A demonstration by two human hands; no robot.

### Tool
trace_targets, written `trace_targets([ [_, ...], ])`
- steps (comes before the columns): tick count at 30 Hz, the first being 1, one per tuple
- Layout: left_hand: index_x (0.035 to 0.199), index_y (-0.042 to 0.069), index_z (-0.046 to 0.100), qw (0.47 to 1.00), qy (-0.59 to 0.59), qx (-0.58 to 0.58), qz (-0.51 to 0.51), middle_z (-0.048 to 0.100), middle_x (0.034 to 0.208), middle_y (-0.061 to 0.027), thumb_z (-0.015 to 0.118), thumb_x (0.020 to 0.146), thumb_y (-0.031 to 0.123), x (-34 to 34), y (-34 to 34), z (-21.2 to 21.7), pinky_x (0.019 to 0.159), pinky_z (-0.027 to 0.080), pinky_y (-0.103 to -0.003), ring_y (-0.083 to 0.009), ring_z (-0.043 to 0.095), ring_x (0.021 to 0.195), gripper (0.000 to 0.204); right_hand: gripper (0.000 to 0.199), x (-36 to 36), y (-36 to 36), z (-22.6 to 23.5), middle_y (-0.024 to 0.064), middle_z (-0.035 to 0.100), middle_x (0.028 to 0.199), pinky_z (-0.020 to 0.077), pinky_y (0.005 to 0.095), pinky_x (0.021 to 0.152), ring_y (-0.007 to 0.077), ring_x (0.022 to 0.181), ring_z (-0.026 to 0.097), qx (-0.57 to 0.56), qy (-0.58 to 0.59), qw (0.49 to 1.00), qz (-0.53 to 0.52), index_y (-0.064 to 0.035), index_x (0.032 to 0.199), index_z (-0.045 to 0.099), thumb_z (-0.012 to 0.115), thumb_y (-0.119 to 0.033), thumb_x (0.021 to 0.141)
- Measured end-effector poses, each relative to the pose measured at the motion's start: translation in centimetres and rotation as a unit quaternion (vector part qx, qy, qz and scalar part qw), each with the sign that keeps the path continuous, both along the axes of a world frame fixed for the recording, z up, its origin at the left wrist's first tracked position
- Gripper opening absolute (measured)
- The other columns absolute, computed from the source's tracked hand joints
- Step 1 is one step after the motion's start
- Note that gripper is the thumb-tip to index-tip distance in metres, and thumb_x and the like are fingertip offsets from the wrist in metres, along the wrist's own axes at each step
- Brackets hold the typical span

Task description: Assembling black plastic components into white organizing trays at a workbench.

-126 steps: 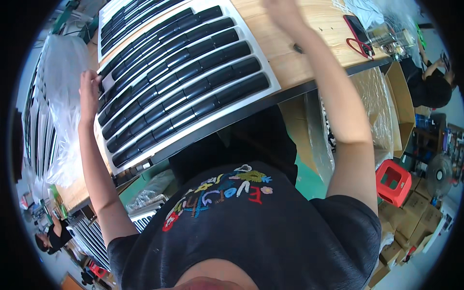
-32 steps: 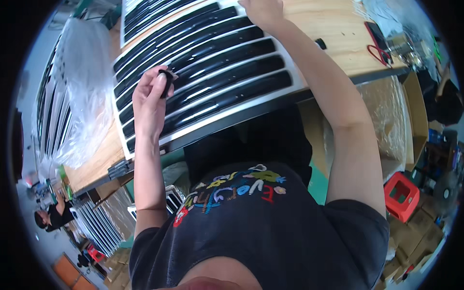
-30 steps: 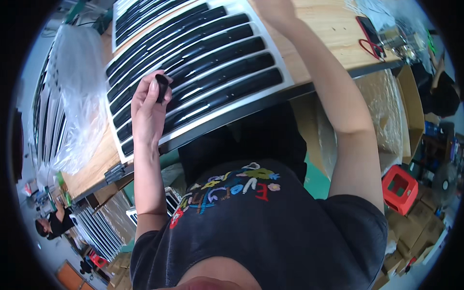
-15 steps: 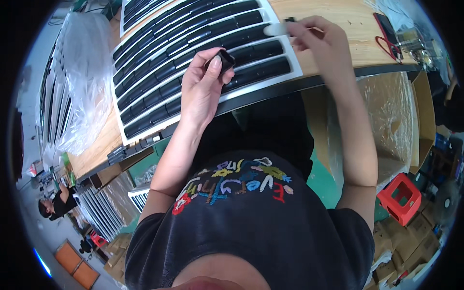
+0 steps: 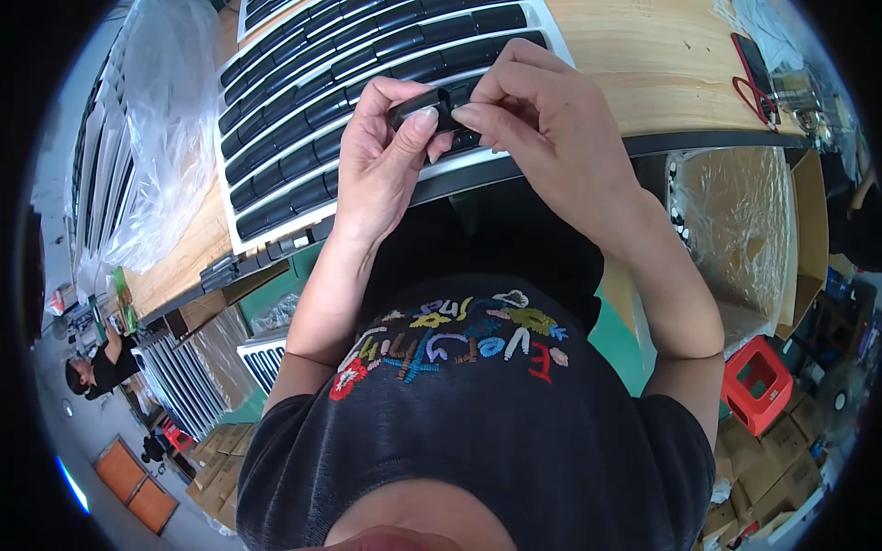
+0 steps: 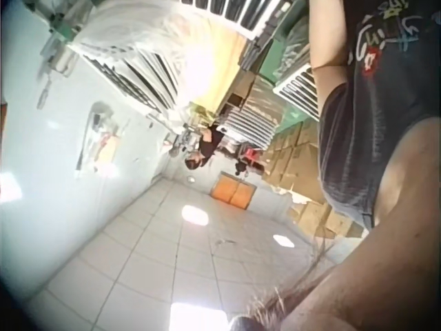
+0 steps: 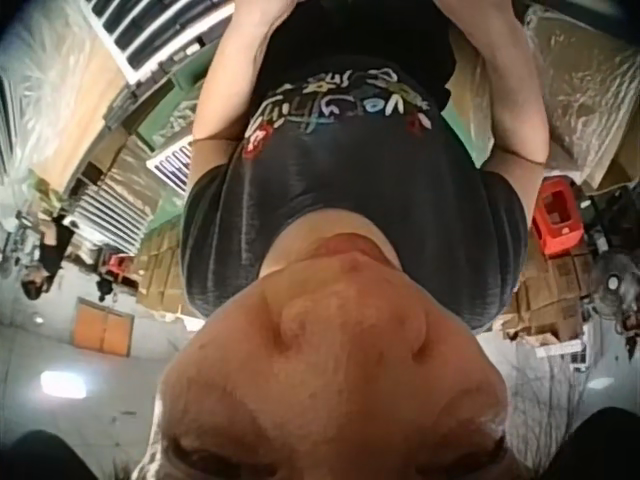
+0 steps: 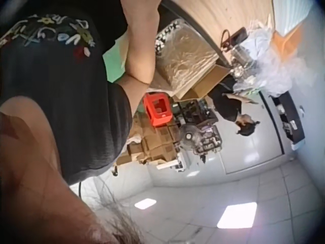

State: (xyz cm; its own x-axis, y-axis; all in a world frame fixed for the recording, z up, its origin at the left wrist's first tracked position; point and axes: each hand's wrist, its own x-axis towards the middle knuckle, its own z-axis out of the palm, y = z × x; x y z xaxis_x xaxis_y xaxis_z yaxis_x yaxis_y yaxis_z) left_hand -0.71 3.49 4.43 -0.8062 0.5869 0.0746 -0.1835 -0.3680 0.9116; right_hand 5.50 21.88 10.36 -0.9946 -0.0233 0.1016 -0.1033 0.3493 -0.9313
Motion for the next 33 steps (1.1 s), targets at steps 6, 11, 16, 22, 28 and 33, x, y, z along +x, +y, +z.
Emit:
trace_targets([
  [6, 0.116, 0.005, 0.049, 0.997, -0.059, 0.041, -0.035, 0.059, 0.091, -0.0037, 0.059, 0.101, 0.017, 0.1, -1.0, -0.1, 0.071, 0.049, -0.020, -0.0069, 0.059, 0.078, 0.022, 0.014, 0.0, -1.3, 0.6, 0.0020, 0.048, 0.089, 0.0426, 0.0205, 0.064, 0.0066, 0.072, 0.052, -0.029, -0.001, 1.000, 0.012, 0.0021, 0.083, 0.056, 0.063, -0.003, 0.094],
  [11, 0.115, 0.005, 0.047, 1.000, 0.019, 0.008, 0.004, 0.059, 0.093, -0.0047, 0.057, 0.102, 0.018, 0.6, -1.1, 0.0, 0.072, 0.051, -0.022, -0.0073, 0.059, 0.079, 0.022, 0.012, -0.2, -1.8, 0.4, 0.0026, 0.048, 0.089, 0.0432, 0.0206, 0.062, 0.0065, 0.070, 0.051, 0.023, 0.022, 0.999, 0.005, 0.0023, 0.084, 0.057, 0.063, -0.003, 0.093],
  [16, 0.115, 0.003, 0.046, 0.987, -0.130, 0.084, -0.038, 0.059, 0.098, -0.0064, 0.054, 0.103, 0.016, 1.3, -1.1, 0.2, 0.075, 0.051, -0.022, -0.0083, 0.060, 0.085, 0.019, 0.010, 0.1, -2.3, -0.2, 0.0032, 0.048, 0.088, 0.0430, 0.0200, 0.060, 0.0068, 0.068, 0.051, 0.084, 0.091, 0.992, -0.007, 0.0027, 0.084, 0.058, 0.063, 0.000, 0.092],
  [22, 0.117, 0.002, 0.047, 0.961, -0.202, 0.182, -0.058, 0.059, 0.100, -0.0107, 0.049, 0.105, 0.015, 2.2, -0.5, 0.2, 0.072, 0.044, -0.026, -0.0130, 0.050, 0.080, 0.018, 0.009, 0.3, -2.5, -0.2, 0.0038, 0.050, 0.090, 0.0434, 0.0204, 0.059, 0.0070, 0.068, 0.052, 0.121, 0.123, 0.985, -0.017, 0.0040, 0.085, 0.057, 0.063, 0.002, 0.092],
  [28, 0.115, 0.002, 0.050, 0.951, -0.224, 0.209, -0.024, 0.060, 0.100, -0.0108, 0.050, 0.104, 0.015, 2.8, 0.5, -0.5, 0.070, 0.043, -0.025, -0.0132, 0.050, 0.079, 0.017, 0.009, -0.2, -1.6, 0.0, 0.0030, 0.051, 0.087, 0.0436, 0.0221, 0.064, 0.0073, 0.073, 0.053, 0.062, 0.063, 0.996, -0.001, 0.0025, 0.088, 0.057, 0.060, -0.003, 0.095],
  [33, 0.112, 0.003, 0.049, 0.984, -0.156, 0.084, -0.036, 0.060, 0.088, -0.0062, 0.056, 0.102, 0.013, 2.2, -0.1, 0.9, 0.068, 0.047, -0.022, -0.0075, 0.056, 0.075, 0.016, 0.040, -1.7, -1.0, 2.0, -0.0021, 0.057, 0.084, 0.0399, 0.0247, 0.074, 0.0088, 0.082, 0.054, 0.050, -0.006, 0.997, -0.066, -0.0075, 0.090, 0.062, 0.037, -0.034, 0.106],
])
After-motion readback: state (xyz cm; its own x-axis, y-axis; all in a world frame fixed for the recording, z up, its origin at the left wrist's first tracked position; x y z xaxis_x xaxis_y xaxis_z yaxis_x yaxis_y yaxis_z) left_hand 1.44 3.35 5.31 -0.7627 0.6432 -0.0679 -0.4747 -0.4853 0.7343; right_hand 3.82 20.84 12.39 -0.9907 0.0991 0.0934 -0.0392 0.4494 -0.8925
